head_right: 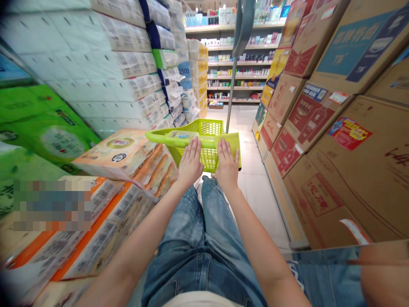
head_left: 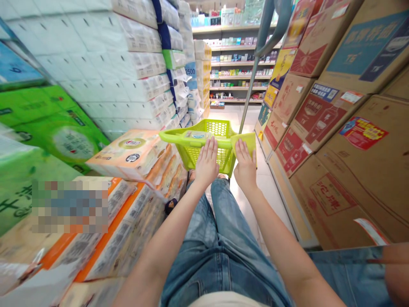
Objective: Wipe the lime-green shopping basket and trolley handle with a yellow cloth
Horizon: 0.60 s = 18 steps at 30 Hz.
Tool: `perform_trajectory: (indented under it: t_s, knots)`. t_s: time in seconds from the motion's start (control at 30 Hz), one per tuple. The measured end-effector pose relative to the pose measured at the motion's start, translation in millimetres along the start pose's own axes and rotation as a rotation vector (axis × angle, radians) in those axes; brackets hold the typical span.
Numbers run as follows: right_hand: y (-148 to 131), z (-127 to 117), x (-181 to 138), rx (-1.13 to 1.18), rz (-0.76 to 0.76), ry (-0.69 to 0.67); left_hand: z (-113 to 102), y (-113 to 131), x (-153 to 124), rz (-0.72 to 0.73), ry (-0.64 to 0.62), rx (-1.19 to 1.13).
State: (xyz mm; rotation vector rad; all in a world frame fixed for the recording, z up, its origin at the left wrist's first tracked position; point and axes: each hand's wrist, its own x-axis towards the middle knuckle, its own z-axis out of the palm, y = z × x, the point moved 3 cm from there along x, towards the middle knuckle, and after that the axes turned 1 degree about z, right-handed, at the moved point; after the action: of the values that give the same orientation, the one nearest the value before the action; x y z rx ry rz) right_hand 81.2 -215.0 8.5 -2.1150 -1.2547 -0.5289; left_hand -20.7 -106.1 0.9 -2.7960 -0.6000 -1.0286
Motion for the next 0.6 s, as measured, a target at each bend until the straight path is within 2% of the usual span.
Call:
perform_trajectory:
  t_s: [0.1,0.2,0.43,0.5,0.6]
  knots:
    - [9.4,-1.4,1.2,0.022,0.082,0.025,0.6,1.0,0.0,0.001,0.005,-0.019]
    - [-1.6,2.8,1.6,0.010,0.107,0.022,1.1,1.4,0.1,-0.005,0.012,-0.028]
    - [-52.3,22.7,3.2,-0.012,-0.044,-0.035,3.3,-1.8,-0.8,-0.007,0.010,0.035]
    - [-53.4,23.7,3.0,-0.017,-0.071,-0.037,3.2,-2.6,-0.8,-0.007,0.005,0.033]
    - [-41.1,19.8,-1.1,-0.023,-0.097,-0.040,1.6,-1.8,-0.1,-0.007,-0.003,0.006]
